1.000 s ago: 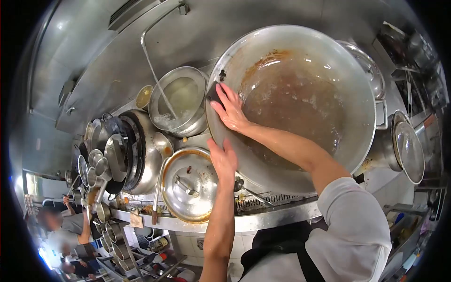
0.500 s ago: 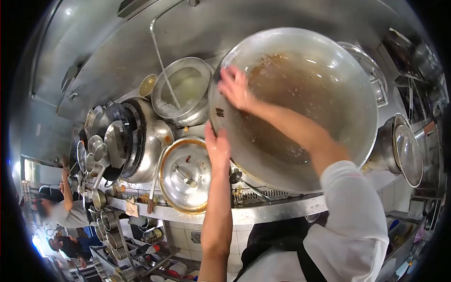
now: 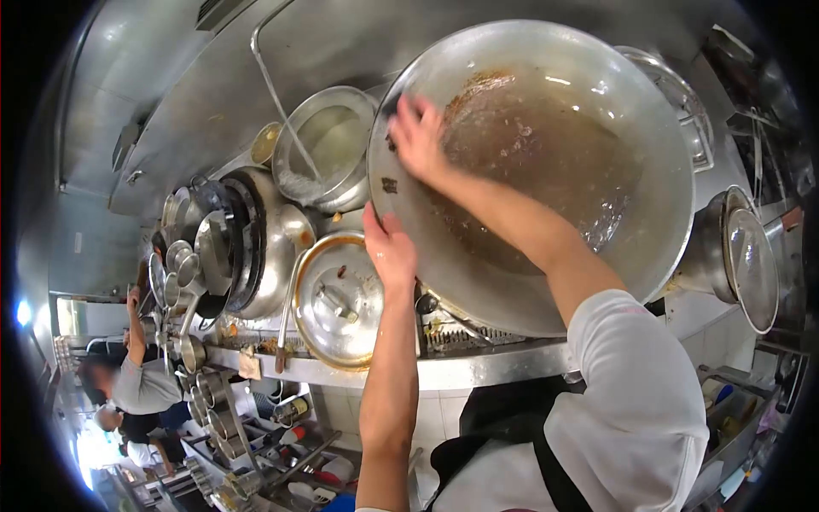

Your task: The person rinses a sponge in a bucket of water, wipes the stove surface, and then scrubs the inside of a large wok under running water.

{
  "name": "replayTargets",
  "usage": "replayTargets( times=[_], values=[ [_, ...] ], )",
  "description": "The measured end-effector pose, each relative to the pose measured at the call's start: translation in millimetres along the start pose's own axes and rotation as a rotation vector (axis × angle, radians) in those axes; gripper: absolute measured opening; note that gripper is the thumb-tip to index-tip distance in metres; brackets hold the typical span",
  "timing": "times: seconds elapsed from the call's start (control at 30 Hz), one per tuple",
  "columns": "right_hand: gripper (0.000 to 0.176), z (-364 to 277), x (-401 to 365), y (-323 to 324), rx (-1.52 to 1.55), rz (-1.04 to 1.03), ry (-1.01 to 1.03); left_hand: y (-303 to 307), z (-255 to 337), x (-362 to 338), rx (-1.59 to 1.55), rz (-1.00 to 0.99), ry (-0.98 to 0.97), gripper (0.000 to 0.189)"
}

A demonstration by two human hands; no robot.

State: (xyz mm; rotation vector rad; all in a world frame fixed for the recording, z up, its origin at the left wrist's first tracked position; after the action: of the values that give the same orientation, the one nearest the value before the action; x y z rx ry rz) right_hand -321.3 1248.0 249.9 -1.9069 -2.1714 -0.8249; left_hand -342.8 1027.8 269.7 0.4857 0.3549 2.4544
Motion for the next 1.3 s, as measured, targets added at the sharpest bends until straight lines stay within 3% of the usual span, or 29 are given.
replayTargets(
  times=[0.07,0.13,0.2,0.23,0.27,0.33,0.4,0.5,0.6,0.63,0.67,0.73,0.8,0.87,0.93,1.0,1.07,1.17,1.27,1.3],
  values=[
    [0.058,-7,-48,-5,0.073,-0.257,0.166,1,-3,0,-0.044,0.003,-0.025,0.040],
    [0.060,11,8,-4,-0.150,-0.144,0.176,-4,-8,-7,-0.075,0.017,-0.014,0.040],
    [0.061,31,75,28,-0.075,0.149,-0.024,-3,0,-4,-0.075,0.008,-0.021,0.040],
    [0.057,28,72,28,-0.092,0.252,-0.021,2,-2,-5,-0.056,0.005,-0.016,0.040],
    [0.057,23,54,24,-0.090,0.250,-0.024,1,-4,-5,-0.064,0.018,0.001,0.040],
    [0.050,-2,1,8,0.024,0.027,0.139,-5,-4,-2,-0.091,0.021,0.003,0.040],
    [0.048,2,23,8,0.076,-0.098,0.188,-4,-12,-1,-0.060,0.054,0.017,0.040],
    [0.052,25,72,32,-0.031,0.222,0.025,-4,-6,-2,-0.049,-0.006,0.016,0.041],
    [0.047,2,14,11,0.057,0.087,0.172,-4,-5,-2,-0.065,0.031,0.012,0.040],
    [0.046,-1,2,7,0.106,-0.056,0.201,-5,-3,4,-0.070,0.027,-0.001,0.040],
    [0.046,-1,25,12,0.104,-0.060,0.214,-7,-3,6,-0.068,0.034,-0.012,0.040],
    [0.049,17,64,31,-0.006,0.107,0.106,-3,-9,-7,-0.045,0.024,0.023,0.040],
    [0.053,21,49,26,-0.009,0.195,-0.001,-4,-4,-1,-0.057,0.011,0.010,0.040],
    [0.049,5,-1,7,0.095,-0.005,0.106,-3,-5,-2,-0.016,0.032,-0.040,0.040],
    [0.049,10,22,5,0.119,-0.109,0.213,-4,-3,3,0.017,0.075,-0.078,0.041],
    [0.052,27,81,24,-0.083,0.180,0.159,-3,-8,-2,-0.020,0.039,-0.027,0.040],
    [0.054,24,67,27,-0.014,0.240,0.071,2,-8,-6,-0.004,0.032,0.010,0.041],
    [0.053,9,49,14,-0.032,0.167,0.062,-8,4,-3,-0.016,-0.007,0.000,0.045],
    [0.048,18,76,0,-0.143,-0.152,0.212,-2,-12,-3,-0.031,-0.005,-0.006,0.054],
    [0.048,29,115,36,0.392,-0.149,-0.301,-4,-11,-2,-0.032,0.006,-0.010,0.055]
  ],
)
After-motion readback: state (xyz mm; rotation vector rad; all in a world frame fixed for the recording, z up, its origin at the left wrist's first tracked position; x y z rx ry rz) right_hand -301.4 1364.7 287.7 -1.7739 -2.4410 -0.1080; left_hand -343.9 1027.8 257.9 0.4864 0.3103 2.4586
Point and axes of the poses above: each hand's wrist, its own x-axis towards the middle knuckle, its own y-axis out of the back of the hand, z = x × y, the point moved 10 cm from there along x, towards the middle knuckle, and after that the axes turned 12 degrees about -y, right-handed, at the moved point
